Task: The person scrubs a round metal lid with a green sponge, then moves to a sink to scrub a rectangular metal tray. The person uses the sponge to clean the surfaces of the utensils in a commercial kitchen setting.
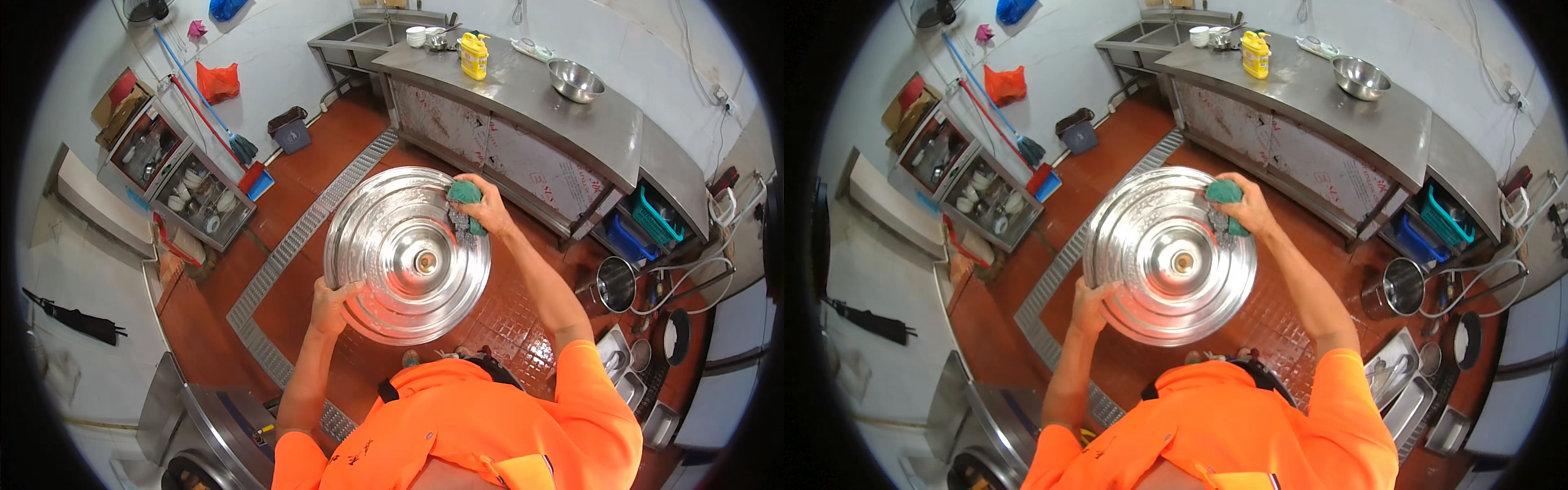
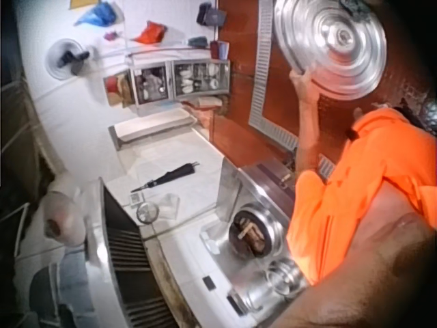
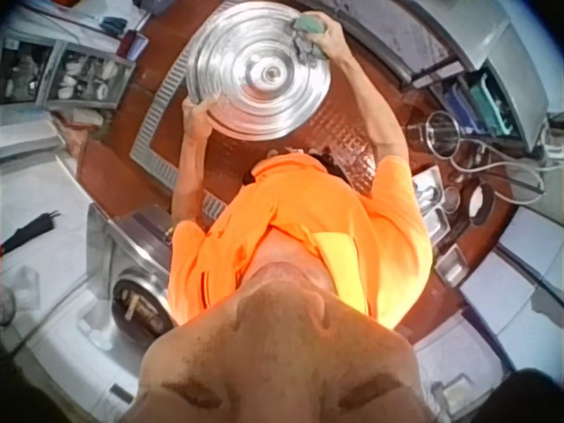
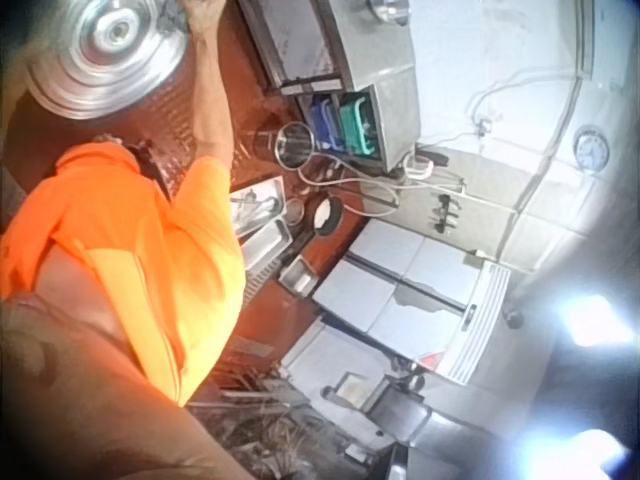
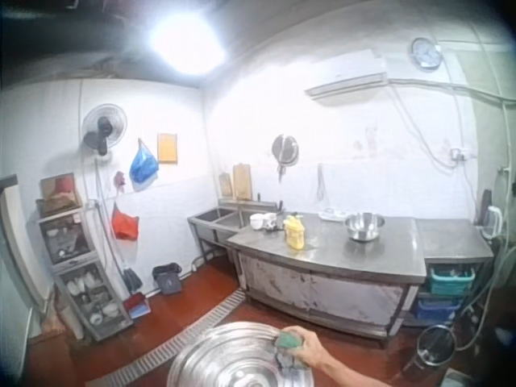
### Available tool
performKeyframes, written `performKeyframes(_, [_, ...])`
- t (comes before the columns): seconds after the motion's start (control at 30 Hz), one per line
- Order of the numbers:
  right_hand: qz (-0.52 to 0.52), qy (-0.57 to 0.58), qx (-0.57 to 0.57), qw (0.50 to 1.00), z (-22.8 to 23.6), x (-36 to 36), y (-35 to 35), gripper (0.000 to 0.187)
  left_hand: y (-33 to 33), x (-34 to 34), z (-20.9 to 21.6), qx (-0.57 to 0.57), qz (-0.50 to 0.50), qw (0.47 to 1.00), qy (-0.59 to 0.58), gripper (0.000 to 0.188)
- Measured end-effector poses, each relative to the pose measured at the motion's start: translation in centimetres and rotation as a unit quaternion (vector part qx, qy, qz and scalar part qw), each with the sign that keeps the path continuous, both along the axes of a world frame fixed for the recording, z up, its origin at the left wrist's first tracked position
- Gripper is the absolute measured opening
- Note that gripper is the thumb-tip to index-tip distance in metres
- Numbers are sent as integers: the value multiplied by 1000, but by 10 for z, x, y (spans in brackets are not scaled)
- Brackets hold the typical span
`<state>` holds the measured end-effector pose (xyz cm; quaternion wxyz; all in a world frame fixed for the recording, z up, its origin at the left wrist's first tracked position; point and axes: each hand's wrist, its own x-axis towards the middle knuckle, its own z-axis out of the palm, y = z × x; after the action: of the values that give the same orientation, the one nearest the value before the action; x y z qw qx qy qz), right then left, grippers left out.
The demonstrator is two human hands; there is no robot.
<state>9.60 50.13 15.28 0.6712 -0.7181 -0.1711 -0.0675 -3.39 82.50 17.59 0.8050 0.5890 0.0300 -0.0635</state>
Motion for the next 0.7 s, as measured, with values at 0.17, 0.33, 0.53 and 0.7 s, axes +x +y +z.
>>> performKeyframes(0.17, [-16, -17, -122, 992, 33, 16, 7, 43, -5, 6, 2, -27, -30, 999, 8, 38])
performKeyframes(0.33, [-101, -177, -262, 943, 43, 22, 33, 60, -15, 8, -10, -123, 31, 992, 14, 47])
performKeyframes(0.53, [155, -402, -385, 816, 62, 4, 131, 66, -31, 9, -17, -177, 8, 984, 36, 50])
performKeyframes(0.7, [-80, -275, -449, 847, 69, 29, 82, 65, -8, 9, -26, -242, 42, 969, 12, 46])
